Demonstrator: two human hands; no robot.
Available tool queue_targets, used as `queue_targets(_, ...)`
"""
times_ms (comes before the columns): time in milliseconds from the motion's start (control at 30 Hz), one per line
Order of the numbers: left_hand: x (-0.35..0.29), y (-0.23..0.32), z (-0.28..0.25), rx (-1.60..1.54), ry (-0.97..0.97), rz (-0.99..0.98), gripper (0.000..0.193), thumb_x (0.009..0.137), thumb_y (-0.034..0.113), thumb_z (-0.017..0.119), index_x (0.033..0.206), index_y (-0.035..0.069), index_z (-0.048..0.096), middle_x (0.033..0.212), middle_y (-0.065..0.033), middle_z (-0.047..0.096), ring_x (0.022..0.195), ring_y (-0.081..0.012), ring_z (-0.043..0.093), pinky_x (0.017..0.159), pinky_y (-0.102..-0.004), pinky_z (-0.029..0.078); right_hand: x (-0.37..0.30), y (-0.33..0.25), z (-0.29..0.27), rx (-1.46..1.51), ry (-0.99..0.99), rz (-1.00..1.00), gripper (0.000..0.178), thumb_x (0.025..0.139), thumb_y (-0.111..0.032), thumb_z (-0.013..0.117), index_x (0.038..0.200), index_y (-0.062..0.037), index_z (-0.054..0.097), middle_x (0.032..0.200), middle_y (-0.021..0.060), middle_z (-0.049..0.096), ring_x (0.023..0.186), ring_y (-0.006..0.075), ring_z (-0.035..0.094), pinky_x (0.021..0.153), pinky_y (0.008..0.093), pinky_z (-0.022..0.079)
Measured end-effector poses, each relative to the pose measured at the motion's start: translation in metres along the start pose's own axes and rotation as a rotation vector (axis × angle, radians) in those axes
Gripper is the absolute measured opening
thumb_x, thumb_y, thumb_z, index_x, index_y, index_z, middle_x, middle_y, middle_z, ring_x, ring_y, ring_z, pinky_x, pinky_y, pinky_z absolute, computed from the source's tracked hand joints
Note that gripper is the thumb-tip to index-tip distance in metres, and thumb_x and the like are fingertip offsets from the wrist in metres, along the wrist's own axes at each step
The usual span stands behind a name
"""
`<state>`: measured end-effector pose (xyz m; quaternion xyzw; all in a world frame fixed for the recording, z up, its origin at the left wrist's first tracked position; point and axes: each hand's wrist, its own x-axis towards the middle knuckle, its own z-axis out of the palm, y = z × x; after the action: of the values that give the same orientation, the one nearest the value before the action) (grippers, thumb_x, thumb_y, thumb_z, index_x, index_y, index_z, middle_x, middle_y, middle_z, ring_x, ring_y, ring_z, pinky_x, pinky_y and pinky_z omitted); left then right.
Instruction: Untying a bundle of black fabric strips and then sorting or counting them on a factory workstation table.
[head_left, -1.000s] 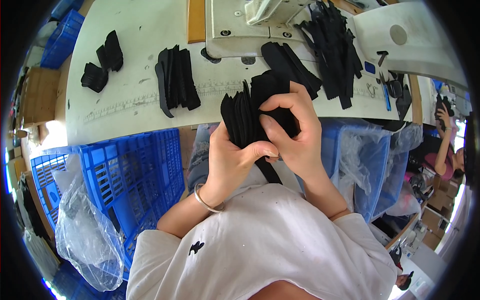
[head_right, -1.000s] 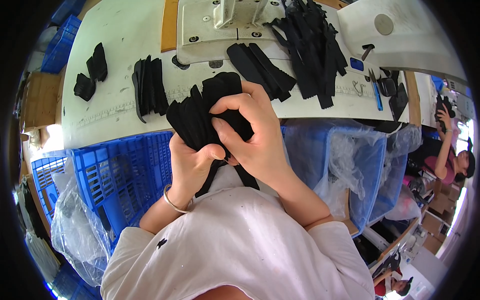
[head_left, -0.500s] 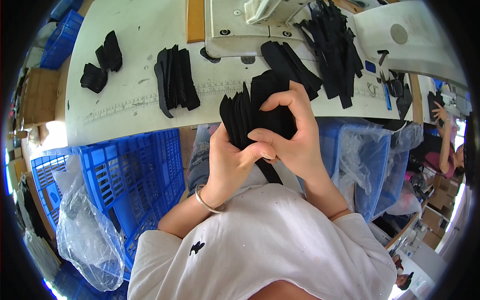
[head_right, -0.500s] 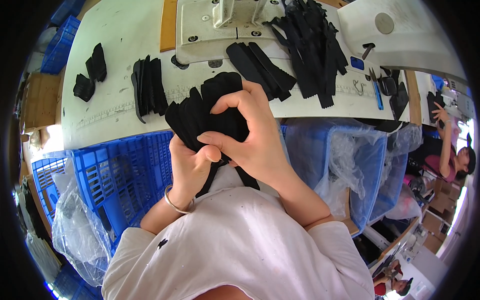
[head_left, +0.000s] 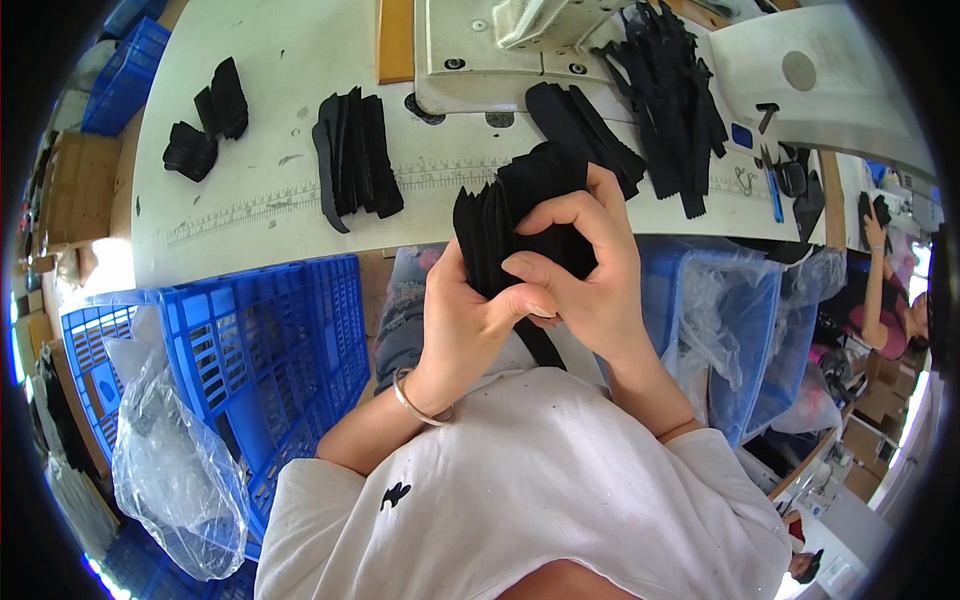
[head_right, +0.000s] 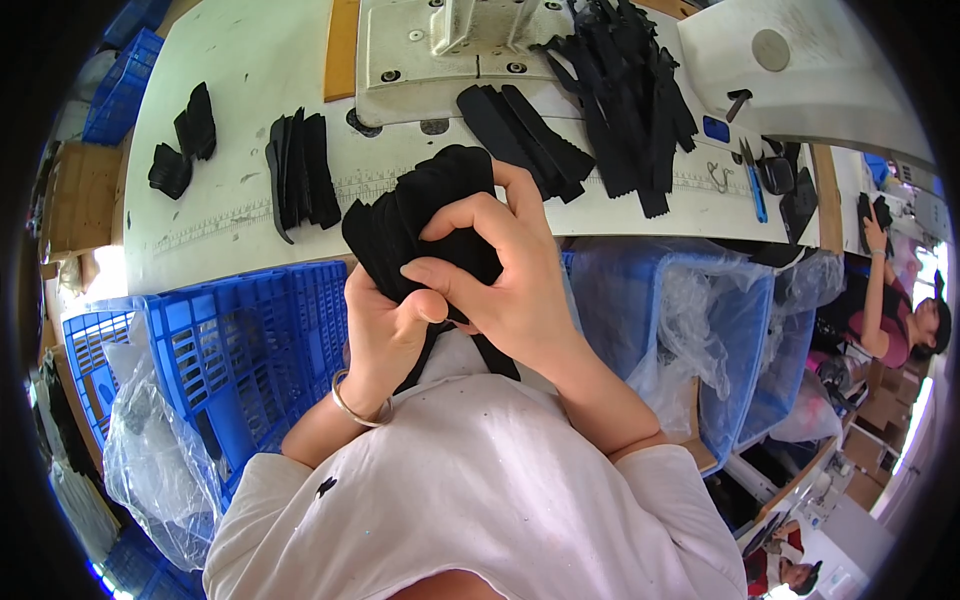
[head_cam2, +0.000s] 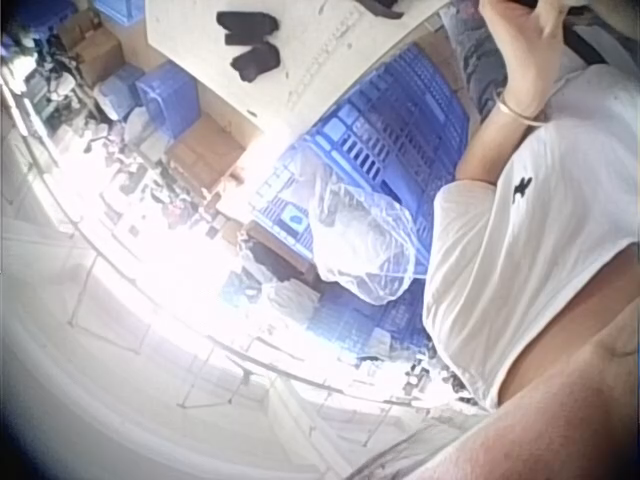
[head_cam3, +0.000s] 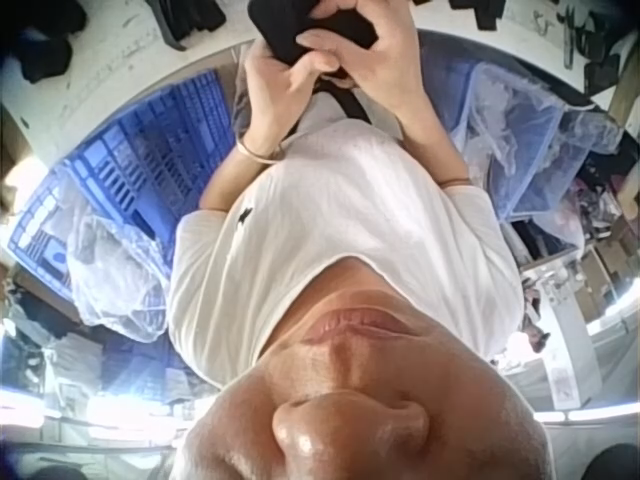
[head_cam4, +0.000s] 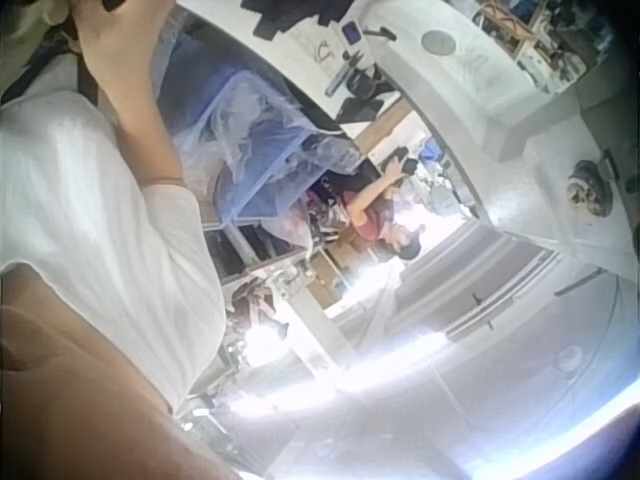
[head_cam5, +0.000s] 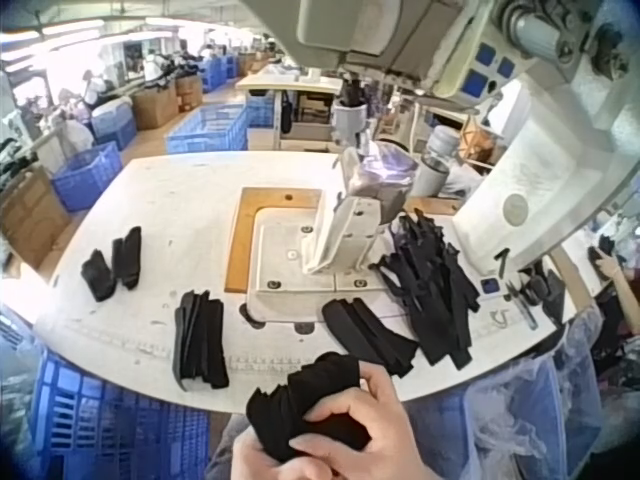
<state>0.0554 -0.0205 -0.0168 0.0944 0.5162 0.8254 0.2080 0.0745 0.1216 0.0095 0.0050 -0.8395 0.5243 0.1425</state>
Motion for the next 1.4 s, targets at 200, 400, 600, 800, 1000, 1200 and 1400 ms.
queue_targets(200,-0.001,0.001,0.002,-0.088,-0.002,-0.107,0.062,0.074,0.029,0.082,0.113,-0.004,0.048,0.079,-0.0058,0.063,0.064,-0.0115,0.064,0.055,-0.0237,0.055,-0.001,0.006,0.005,0.168,0.075,0.036,0.018,0.075,-0.006,0.07,0.093,-0.0086,0.066,0.119,0.0143,0.048,0.103,0.026,0.055,0.085,0.0335,0.047)
queue_targets(400,-0.001,-0.001,0.006,-0.021,0.044,-0.083,0.074,0.07,0.041,0.082,0.117,-0.004,0.047,0.079,-0.0043,0.063,0.062,-0.0087,0.063,0.052,-0.0217,0.053,0.001,-0.004,0.002,0.0,0.021,-0.028,0.022,0.071,-0.007,0.074,0.091,-0.007,0.064,0.116,0.0138,0.047,0.094,0.0228,0.059,0.074,0.0301,0.051)
queue_targets(600,-0.002,0.003,0.003,-0.033,0.041,-0.137,0.072,0.07,0.039,0.083,0.116,-0.003,0.048,0.078,-0.0039,0.062,0.059,-0.008,0.062,0.051,-0.0215,0.052,-0.004,0.006,0.009,0.231,0.031,0.116,0.023,0.071,-0.007,0.075,0.092,-0.0064,0.063,0.116,0.0134,0.047,0.106,0.0246,0.053,0.085,0.0335,0.047)
queue_targets(800,-0.001,0.002,0.005,-0.039,0.015,-0.132,0.072,0.068,0.041,0.083,0.115,-0.002,0.049,0.079,-0.0037,0.062,0.059,-0.0083,0.061,0.051,-0.0214,0.052,-0.002,0.003,0.003,0.071,-0.001,-0.015,0.024,0.072,-0.009,0.074,0.092,-0.0063,0.062,0.116,0.0128,0.048,0.109,0.025,0.05,0.092,0.0346,0.043)
queue_targets(1000,-0.001,0.003,0.004,-0.005,0.04,-0.143,0.08,0.064,0.053,0.079,0.114,-0.002,0.049,0.081,-0.0043,0.062,0.059,-0.0091,0.062,0.051,-0.0214,0.052,-0.003,0.002,0.007,0.139,-0.01,0.095,0.028,0.07,-0.012,0.077,0.092,-0.0065,0.062,0.114,0.0127,0.048,0.107,0.024,0.05,0.089,0.034,0.044)
queue_targets(1200,-0.002,0.002,0.004,0.0,0.029,-0.14,0.08,0.065,0.054,0.078,0.113,-0.002,0.048,0.08,-0.0044,0.062,0.057,-0.0091,0.062,0.05,-0.0217,0.052,-0.002,0.0,0.005,0.19,-0.021,0.147,0.032,0.068,-0.013,0.079,0.093,-0.0072,0.061,0.114,0.0114,0.045,0.106,0.0229,0.05,0.088,0.0329,0.045)
queue_targets(1400,-0.001,0.005,0.004,-0.032,0.023,-0.15,0.08,0.064,0.051,0.08,0.115,-0.002,0.047,0.079,-0.0044,0.062,0.056,-0.0083,0.061,0.049,-0.0211,0.051,-0.004,0.005,0.006,0.168,-0.037,0.11,0.028,0.071,-0.01,0.076,0.094,-0.0067,0.06,0.116,0.0117,0.044,0.106,0.0231,0.05,0.088,0.0324,0.044)
